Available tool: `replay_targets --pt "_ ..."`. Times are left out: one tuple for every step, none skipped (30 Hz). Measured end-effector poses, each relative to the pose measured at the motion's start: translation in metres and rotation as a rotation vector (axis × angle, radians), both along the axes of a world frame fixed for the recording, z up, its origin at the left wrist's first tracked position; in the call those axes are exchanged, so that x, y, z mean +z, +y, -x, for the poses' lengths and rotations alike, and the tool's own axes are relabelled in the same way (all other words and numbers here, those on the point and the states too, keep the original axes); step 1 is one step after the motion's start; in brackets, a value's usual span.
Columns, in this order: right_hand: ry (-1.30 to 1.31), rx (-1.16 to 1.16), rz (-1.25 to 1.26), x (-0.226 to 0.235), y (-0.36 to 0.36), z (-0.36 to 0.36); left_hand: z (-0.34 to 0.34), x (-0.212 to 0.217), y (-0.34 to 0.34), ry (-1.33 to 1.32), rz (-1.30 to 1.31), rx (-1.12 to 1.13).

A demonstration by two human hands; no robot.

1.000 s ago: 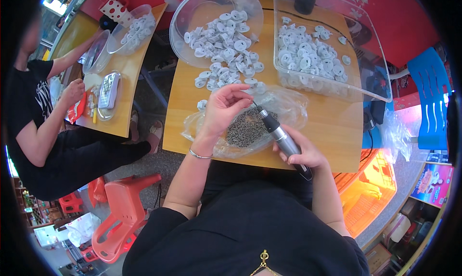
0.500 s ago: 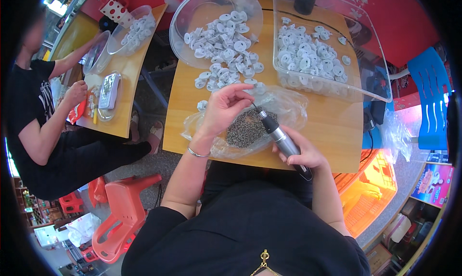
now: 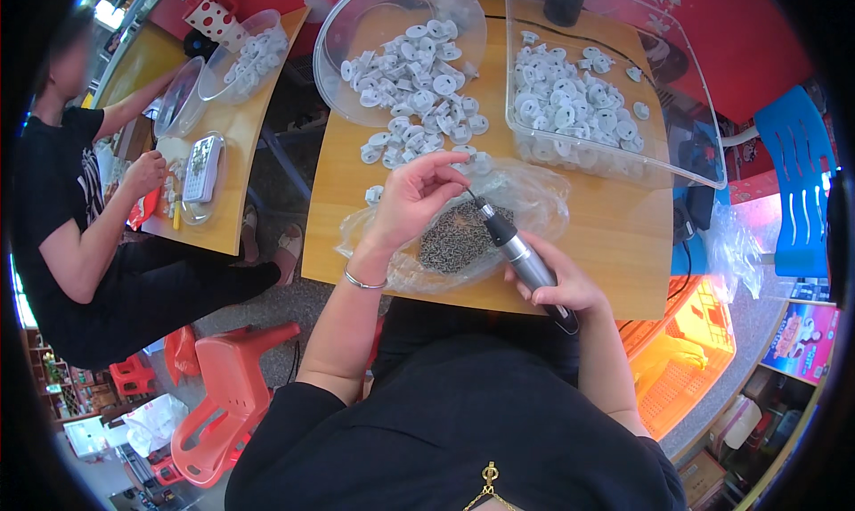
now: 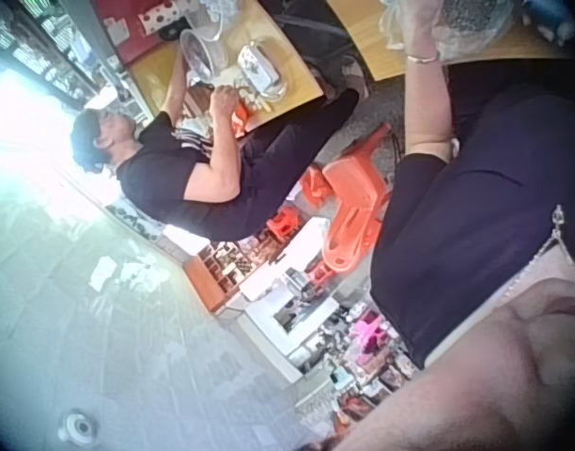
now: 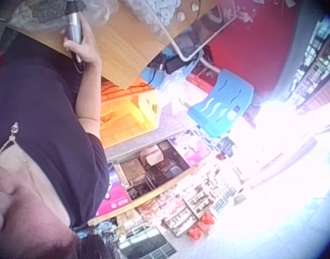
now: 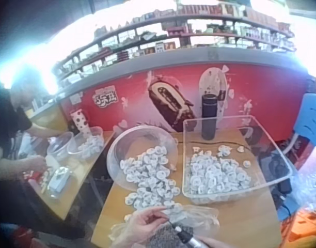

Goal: The person assembles plastic components by picking up plastic parts and driving screws into them using an electric screwdriver.

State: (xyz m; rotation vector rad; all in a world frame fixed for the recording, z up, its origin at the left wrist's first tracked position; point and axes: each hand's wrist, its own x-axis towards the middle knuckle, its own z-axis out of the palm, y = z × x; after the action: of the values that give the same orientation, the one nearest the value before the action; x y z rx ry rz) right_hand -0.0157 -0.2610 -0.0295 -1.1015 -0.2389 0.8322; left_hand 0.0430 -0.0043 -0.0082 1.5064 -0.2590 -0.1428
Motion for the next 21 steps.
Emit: replay_targets --pt "-0.004 0.000 0.002 -0.0002 0.0001 -0.0001 -0.0002 -0.0001 0.0001 0.000 0.000 0.000" --pt "-0.004 0.000 0.002 0.0000 0.0002 -0.0002 -0.0005 -0.0004 0.0004 -0.015 -0.012 -0.005" --pt "-0.006 0.000 0.005 0.0005 0.0004 -0.0002 -0.0009 -0.0008 0.0006 -0.031 -0.024 -0.010" --pt "-0.009 0.001 0.008 0.0009 0.0005 -0.0002 -0.0013 -0.0012 0.0009 -0.031 -0.024 -0.010" --pt "-0.009 0.001 0.008 0.0011 0.0006 -0.0003 -0.0019 -0.0018 0.0013 -0.055 -0.053 -0.014" --pt "-0.014 0.001 0.011 0.0012 0.0007 -0.0003 -0.0024 -0.0020 0.0017 -0.078 -0.081 -0.018" --pt "-0.020 0.002 0.014 0.0013 0.0008 -0.0004 -0.0027 -0.0018 0.0021 -0.078 -0.081 -0.018" --pt "-0.020 0.001 0.014 0.0012 0.0007 -0.0004 -0.0032 -0.0016 0.0023 -0.082 -0.094 -0.022" --pt "-0.017 0.002 0.022 0.0012 0.0006 -0.0004 -0.0036 -0.0015 0.0026 -0.086 -0.108 -0.027" --pt "-0.015 0.003 0.030 0.0011 0.0005 -0.0004 -0.0039 -0.0014 0.0030 -0.086 -0.108 -0.028" --pt "-0.015 0.002 0.030 0.0012 0.0006 -0.0005 -0.0041 -0.0012 0.0035 -0.087 -0.113 -0.036" --pt "-0.015 0.001 0.040 0.0015 0.0008 -0.0005 -0.0042 -0.0010 0.0037 -0.088 -0.119 -0.044" --pt "-0.015 0.001 0.050 0.0015 0.0010 -0.0005 -0.0042 -0.0006 0.0038 -0.088 -0.119 -0.044" --pt "-0.014 0.000 0.051 0.0015 0.0012 -0.0006 -0.0044 -0.0002 0.0038 -0.078 -0.110 -0.051" --pt "-0.018 0.001 0.051 0.0013 0.0013 -0.0006 -0.0046 -0.0001 0.0039 -0.068 -0.100 -0.059" --pt "-0.021 0.001 0.051 0.0013 0.0014 -0.0006 -0.0051 -0.0007 0.0042 -0.068 -0.099 -0.059" --pt "-0.021 0.002 0.050 0.0013 0.0014 -0.0007 -0.0055 -0.0014 0.0048 -0.066 -0.094 -0.066" --pt "-0.022 0.005 0.052 0.0014 0.0013 -0.0007 -0.0057 -0.0018 0.0051 -0.064 -0.089 -0.074" --pt "-0.023 0.008 0.054 0.0015 0.0012 -0.0008 -0.0057 -0.0014 0.0050 -0.064 -0.089 -0.073" --pt "-0.023 0.008 0.054 0.0014 0.0011 -0.0007 -0.0059 -0.0006 0.0046 -0.051 -0.082 -0.078" --pt "-0.021 0.009 0.054 0.0014 0.0010 -0.0007 -0.0061 0.0000 0.0042 -0.039 -0.074 -0.083"
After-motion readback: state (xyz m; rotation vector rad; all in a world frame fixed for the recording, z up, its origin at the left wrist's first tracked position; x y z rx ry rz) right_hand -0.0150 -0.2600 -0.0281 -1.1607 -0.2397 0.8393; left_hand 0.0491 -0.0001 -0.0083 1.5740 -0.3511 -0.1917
